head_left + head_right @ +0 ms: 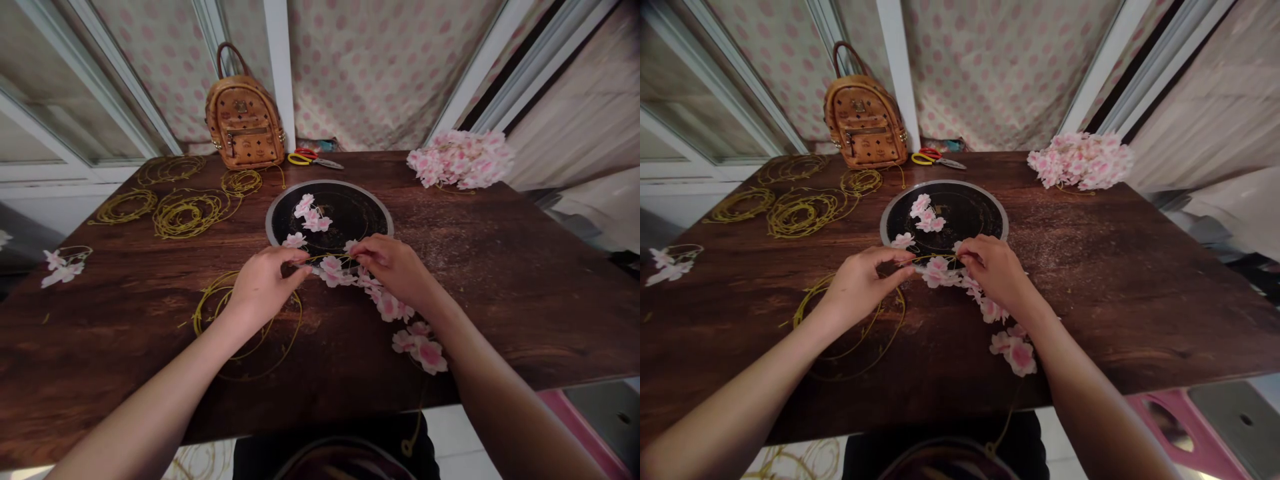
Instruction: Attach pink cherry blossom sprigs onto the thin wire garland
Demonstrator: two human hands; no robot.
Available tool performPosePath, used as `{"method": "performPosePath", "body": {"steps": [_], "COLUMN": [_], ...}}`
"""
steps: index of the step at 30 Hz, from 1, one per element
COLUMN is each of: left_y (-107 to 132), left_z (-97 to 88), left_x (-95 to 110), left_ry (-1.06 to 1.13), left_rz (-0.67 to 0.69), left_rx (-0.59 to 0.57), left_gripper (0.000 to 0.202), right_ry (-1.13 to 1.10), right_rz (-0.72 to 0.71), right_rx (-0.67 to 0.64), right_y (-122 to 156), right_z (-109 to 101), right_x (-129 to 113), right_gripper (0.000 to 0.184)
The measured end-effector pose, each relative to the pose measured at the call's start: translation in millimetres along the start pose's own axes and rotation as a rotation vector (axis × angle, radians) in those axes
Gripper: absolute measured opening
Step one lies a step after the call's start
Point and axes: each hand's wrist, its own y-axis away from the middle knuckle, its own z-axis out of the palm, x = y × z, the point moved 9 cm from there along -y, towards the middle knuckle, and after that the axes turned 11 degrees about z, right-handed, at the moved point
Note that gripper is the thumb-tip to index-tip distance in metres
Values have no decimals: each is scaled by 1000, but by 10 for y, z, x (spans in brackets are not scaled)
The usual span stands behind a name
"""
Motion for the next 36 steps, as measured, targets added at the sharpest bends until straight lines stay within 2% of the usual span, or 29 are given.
{"method": "performPosePath", "body": {"steps": [7, 11, 13, 17, 21, 25, 32, 34, 36], "left_y": [3, 6, 14, 37, 51, 54, 59, 55, 38], "left_z": [168, 218, 255, 313, 324, 345, 398, 366, 259], "left_x": [-4, -18, -25, -32, -26, -26, 15, 8, -14], "left_ry": [338, 424, 445, 447, 435, 462, 430, 367, 263], "left_rz": [-96, -128, -131, -116, -95, -99, -63, -45, -18], "left_rx": [-18, -4, -7, -4, 29, 43, -26, -29, 25], "left_gripper": [19, 15, 15, 13, 11, 10, 12, 14, 15], "right_ry": [-25, -5, -12, -59, -82, -86, -126, -141, -149], "right_rz": [-48, -82, -101, -148, -158, -115, -26, -24, -24], "right_rx": [33, 38, 83, 163, 85, 9, -44, -55, -68], "right_y": [29, 42, 56, 113, 139, 121, 86, 91, 99], "right_z": [-44, -26, -55, -92, 48, 183, 259, 279, 302], "right_x": [-86, -138, -174, -280, -344, -305, -207, -207, -212], "right_gripper": [20, 19, 19, 17, 17, 15, 14, 14, 14]}}
